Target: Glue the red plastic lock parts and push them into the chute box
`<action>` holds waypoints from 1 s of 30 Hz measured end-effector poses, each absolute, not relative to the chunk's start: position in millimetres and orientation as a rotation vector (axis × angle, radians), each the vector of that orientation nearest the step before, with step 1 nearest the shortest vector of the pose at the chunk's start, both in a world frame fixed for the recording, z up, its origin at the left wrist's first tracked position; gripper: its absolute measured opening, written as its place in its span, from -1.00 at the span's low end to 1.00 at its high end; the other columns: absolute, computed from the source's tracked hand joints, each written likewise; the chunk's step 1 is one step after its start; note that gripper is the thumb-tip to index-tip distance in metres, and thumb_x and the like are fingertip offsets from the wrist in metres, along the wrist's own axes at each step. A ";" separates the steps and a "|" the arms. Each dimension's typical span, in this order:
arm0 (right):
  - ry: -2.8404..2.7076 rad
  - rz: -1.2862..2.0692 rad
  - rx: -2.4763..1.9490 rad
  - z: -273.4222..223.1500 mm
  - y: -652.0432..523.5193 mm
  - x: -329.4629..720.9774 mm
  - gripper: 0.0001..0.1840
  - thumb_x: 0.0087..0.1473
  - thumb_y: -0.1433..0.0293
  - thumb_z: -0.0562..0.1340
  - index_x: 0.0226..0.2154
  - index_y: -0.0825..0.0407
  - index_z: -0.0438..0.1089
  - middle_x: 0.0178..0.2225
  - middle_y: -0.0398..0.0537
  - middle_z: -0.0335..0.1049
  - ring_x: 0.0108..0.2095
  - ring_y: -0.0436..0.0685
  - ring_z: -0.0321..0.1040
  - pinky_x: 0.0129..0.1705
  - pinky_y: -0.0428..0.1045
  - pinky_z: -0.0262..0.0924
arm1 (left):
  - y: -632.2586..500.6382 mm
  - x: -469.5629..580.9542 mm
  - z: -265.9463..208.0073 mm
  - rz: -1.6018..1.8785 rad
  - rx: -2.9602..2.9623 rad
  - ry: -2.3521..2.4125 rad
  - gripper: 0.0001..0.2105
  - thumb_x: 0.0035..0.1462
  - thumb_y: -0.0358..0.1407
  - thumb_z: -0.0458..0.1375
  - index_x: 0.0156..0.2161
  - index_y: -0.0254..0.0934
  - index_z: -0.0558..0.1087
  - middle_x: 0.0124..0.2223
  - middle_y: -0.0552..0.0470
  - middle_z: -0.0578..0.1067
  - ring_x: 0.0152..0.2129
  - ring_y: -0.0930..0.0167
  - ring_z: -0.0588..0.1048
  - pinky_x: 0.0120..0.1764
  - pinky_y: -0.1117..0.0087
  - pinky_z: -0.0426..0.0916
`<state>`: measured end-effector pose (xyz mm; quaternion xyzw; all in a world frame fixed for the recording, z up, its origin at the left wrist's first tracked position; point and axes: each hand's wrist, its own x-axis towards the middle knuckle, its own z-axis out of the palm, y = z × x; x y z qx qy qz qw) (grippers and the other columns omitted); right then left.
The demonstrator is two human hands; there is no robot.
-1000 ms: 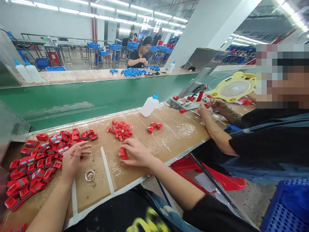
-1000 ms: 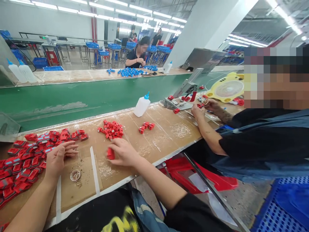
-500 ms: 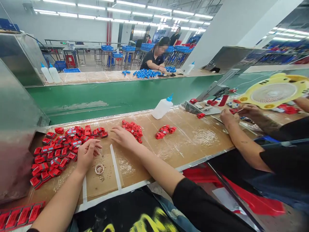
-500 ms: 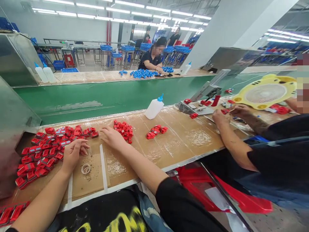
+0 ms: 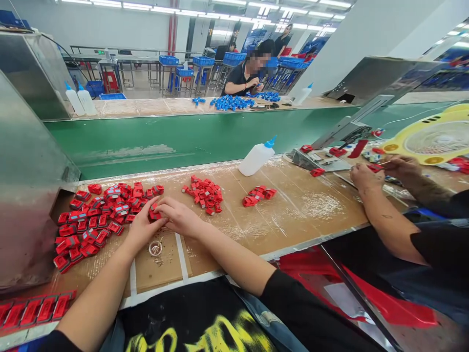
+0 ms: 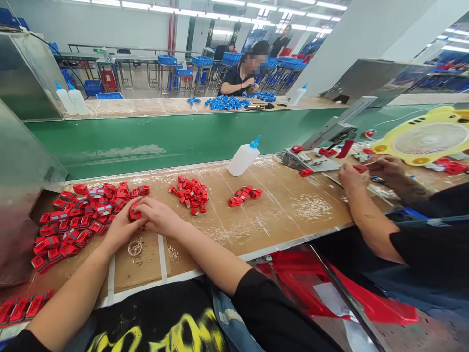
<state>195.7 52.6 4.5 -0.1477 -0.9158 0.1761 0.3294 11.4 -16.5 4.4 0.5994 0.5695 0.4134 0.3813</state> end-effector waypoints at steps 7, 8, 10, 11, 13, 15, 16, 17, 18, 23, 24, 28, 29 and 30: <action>-2.357 0.485 -0.342 6.6 44.4 214.8 -0.73 0.29 0.19 0.19 -0.37 -0.01 0.35 -0.41 -0.07 0.41 -0.35 0.10 0.36 -0.29 0.00 0.20 | -16.0 4.5 8.1 1.093 1.387 1.416 -0.43 0.16 0.00 0.27 0.19 -0.21 0.33 -0.51 0.20 0.46 -0.66 0.42 0.42 -0.48 0.42 0.34; -2.469 0.508 -0.318 5.8 41.3 215.4 -0.64 0.30 0.13 0.18 -0.45 -0.01 0.31 -0.48 -0.11 0.36 -0.43 0.06 0.30 -0.36 -0.01 0.11 | -16.6 4.4 8.0 1.082 1.430 1.490 -0.47 0.16 -0.01 0.27 0.15 -0.20 0.36 -0.56 0.24 0.38 -0.68 0.43 0.39 -0.48 0.44 0.31; -2.663 0.534 -0.296 3.2 35.4 212.5 -0.53 0.32 0.06 0.17 -0.51 0.00 0.27 -0.53 -0.14 0.33 -0.49 0.03 0.25 -0.41 -0.01 -0.03 | -17.2 5.0 8.1 1.054 1.525 1.615 -0.54 0.17 -0.02 0.27 0.09 -0.18 0.39 -0.55 0.26 0.32 -0.63 0.45 0.36 -0.42 0.44 0.28; -2.724 0.534 -0.294 1.6 33.0 209.7 -0.51 0.34 0.05 0.14 -0.51 0.01 0.27 -0.52 -0.14 0.34 -0.48 0.02 0.24 -0.41 -0.01 -0.06 | -17.2 5.6 8.3 1.038 1.561 1.653 -0.55 0.17 -0.02 0.27 0.08 -0.18 0.39 -0.52 0.24 0.32 -0.59 0.45 0.36 -0.38 0.44 0.28; -2.786 0.526 -0.261 -2.0 29.7 203.1 -0.52 0.39 0.11 0.08 -0.48 0.03 0.28 -0.49 -0.11 0.37 -0.46 0.03 0.24 -0.38 -0.01 -0.10 | -16.8 7.6 8.8 1.008 1.602 1.678 -0.55 0.20 -0.03 0.26 0.10 -0.17 0.36 -0.43 0.20 0.35 -0.50 0.43 0.37 -0.29 0.42 0.29; -2.791 0.537 -0.219 -5.2 27.9 197.3 -0.56 0.41 0.20 0.05 -0.47 0.04 0.29 -0.45 -0.08 0.39 -0.43 0.03 0.24 -0.36 -0.02 -0.11 | -16.5 10.2 8.7 0.979 1.609 1.647 -0.54 0.23 -0.05 0.22 0.15 -0.18 0.32 -0.37 0.17 0.37 -0.45 0.42 0.38 -0.24 0.40 0.29; -2.779 0.555 -0.212 -6.4 27.2 195.2 -0.58 0.41 0.23 0.05 -0.47 0.05 0.28 -0.44 -0.08 0.40 -0.42 0.03 0.23 -0.35 -0.02 -0.10 | -16.4 11.5 8.2 0.967 1.610 1.625 -0.54 0.24 -0.06 0.22 0.16 -0.18 0.30 -0.35 0.16 0.37 -0.44 0.42 0.37 -0.23 0.40 0.29; -2.766 0.585 -0.210 -7.3 26.5 193.6 -0.59 0.39 0.25 0.06 -0.49 0.04 0.26 -0.44 -0.08 0.39 -0.42 0.03 0.21 -0.35 -0.02 -0.10 | -16.4 12.7 7.2 0.959 1.610 1.609 -0.53 0.23 -0.08 0.22 0.17 -0.18 0.30 -0.35 0.16 0.37 -0.43 0.42 0.37 -0.23 0.40 0.29; -2.752 0.625 -0.212 -7.8 25.7 192.6 -0.60 0.36 0.27 0.08 -0.51 0.04 0.24 -0.46 -0.09 0.38 -0.44 0.02 0.19 -0.35 -0.03 -0.10 | -16.4 13.7 6.0 0.956 1.608 1.601 -0.53 0.22 -0.10 0.24 0.16 -0.18 0.30 -0.35 0.16 0.36 -0.44 0.42 0.37 -0.24 0.41 0.29; -2.560 0.937 -0.230 -6.7 26.4 196.2 -0.59 0.25 0.34 0.12 -0.59 0.01 0.05 -0.62 -0.23 0.07 -0.55 -0.02 -0.05 -0.40 -0.03 -0.13 | -15.6 14.8 -2.6 0.906 1.592 1.597 -0.52 0.13 -0.19 0.29 0.16 -0.14 0.39 -0.38 0.16 0.41 -0.49 0.43 0.37 -0.34 0.44 0.27; -2.464 0.993 -0.259 -6.1 28.5 198.2 -0.58 0.25 0.33 0.11 -0.60 0.00 0.00 -0.63 -0.24 -0.01 -0.56 -0.03 -0.07 -0.42 -0.04 -0.13 | -15.3 14.6 -4.3 0.878 1.594 1.598 -0.51 0.11 -0.22 0.30 0.17 -0.13 0.41 -0.38 0.16 0.43 -0.51 0.44 0.37 -0.36 0.44 0.26; -1.970 1.026 -0.575 -5.5 41.9 205.2 -0.53 0.28 0.27 0.08 -0.61 -0.02 -0.05 -0.62 -0.25 -0.10 -0.57 -0.04 -0.08 -0.44 -0.04 -0.14 | -14.4 14.2 -10.3 0.843 1.584 1.604 -0.50 0.08 -0.21 0.32 0.16 -0.10 0.46 -0.37 0.16 0.47 -0.54 0.45 0.36 -0.43 0.46 0.21; -1.884 1.001 -0.661 -6.1 45.3 205.6 -0.53 0.29 0.25 0.08 -0.61 -0.02 -0.05 -0.61 -0.25 -0.10 -0.56 -0.04 -0.08 -0.44 -0.04 -0.14 | -14.2 14.3 -11.5 0.851 1.579 1.601 -0.50 0.08 -0.17 0.34 0.16 -0.09 0.47 -0.37 0.15 0.48 -0.54 0.45 0.37 -0.44 0.46 0.21; -1.834 0.981 -0.725 -7.1 48.2 205.4 -0.52 0.28 0.24 0.09 -0.61 -0.01 -0.05 -0.61 -0.25 -0.10 -0.56 -0.04 -0.08 -0.44 -0.04 -0.15 | -14.1 14.4 -12.4 0.855 1.578 1.599 -0.50 0.08 -0.14 0.35 0.15 -0.09 0.47 -0.36 0.15 0.49 -0.53 0.45 0.38 -0.45 0.46 0.21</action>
